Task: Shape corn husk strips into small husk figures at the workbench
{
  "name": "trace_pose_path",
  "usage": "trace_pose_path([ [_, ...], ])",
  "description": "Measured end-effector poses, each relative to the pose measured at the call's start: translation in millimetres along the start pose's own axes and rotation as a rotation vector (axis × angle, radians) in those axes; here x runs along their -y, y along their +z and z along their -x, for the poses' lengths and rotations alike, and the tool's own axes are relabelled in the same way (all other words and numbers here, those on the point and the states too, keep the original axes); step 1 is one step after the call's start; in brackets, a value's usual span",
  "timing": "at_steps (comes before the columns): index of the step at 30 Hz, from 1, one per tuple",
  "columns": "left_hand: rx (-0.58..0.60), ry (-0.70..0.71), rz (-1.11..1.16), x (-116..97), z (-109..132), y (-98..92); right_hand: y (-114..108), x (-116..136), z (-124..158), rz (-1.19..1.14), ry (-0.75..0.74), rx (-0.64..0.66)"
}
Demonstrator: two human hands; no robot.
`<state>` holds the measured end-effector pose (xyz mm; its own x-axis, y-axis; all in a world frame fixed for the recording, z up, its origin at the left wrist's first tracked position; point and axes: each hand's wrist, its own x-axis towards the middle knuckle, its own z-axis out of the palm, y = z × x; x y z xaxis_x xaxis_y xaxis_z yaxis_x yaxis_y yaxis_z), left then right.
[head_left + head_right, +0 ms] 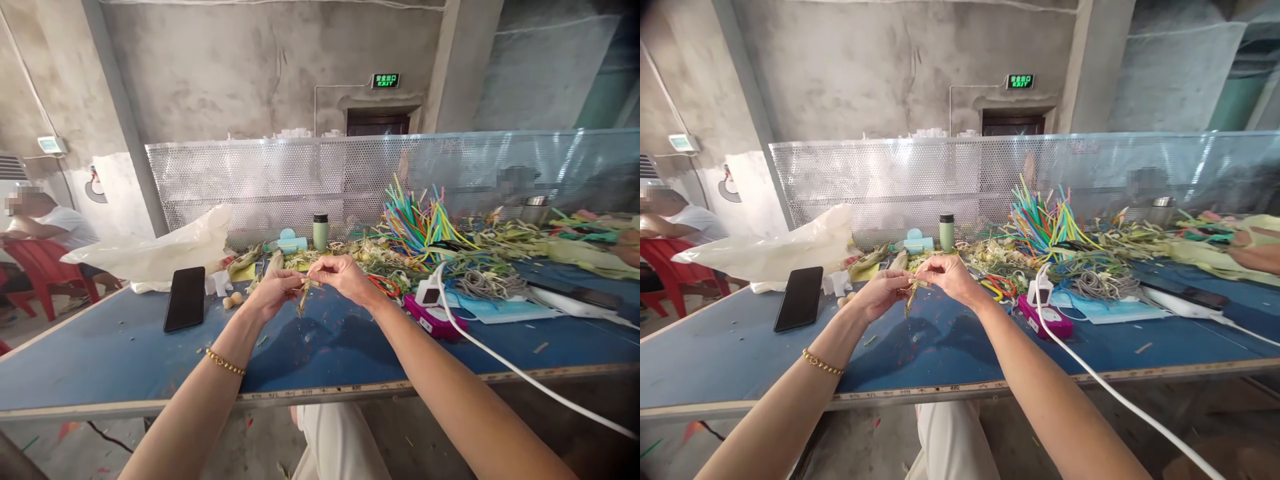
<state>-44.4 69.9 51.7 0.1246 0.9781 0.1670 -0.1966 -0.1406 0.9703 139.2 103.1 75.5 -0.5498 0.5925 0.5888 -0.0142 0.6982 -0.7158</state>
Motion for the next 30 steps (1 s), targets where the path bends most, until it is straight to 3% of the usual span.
trace_pose_path([
  [11,-0.018,0.17,-0.176,-1,1,0.5,3,-16,-1,0.153,0.043,0.043],
  [17,-0.017,0.151,-0.021,-2,1,-0.6,2,-7,0,0.15,0.045,0.018],
  [20,-0.028,0.188,-0.056,-2,1,1.1,1,-6,1,0.153,0.063,0.0],
  [26,-0.098,0.449,-0.315,1,3,10.6,3,-15,-1,0.145,0.199,-0.047],
  [30,-0.043,0.419,-0.296,1,5,14.6,6,-18,-1,0.022,0.309,-0.062],
])
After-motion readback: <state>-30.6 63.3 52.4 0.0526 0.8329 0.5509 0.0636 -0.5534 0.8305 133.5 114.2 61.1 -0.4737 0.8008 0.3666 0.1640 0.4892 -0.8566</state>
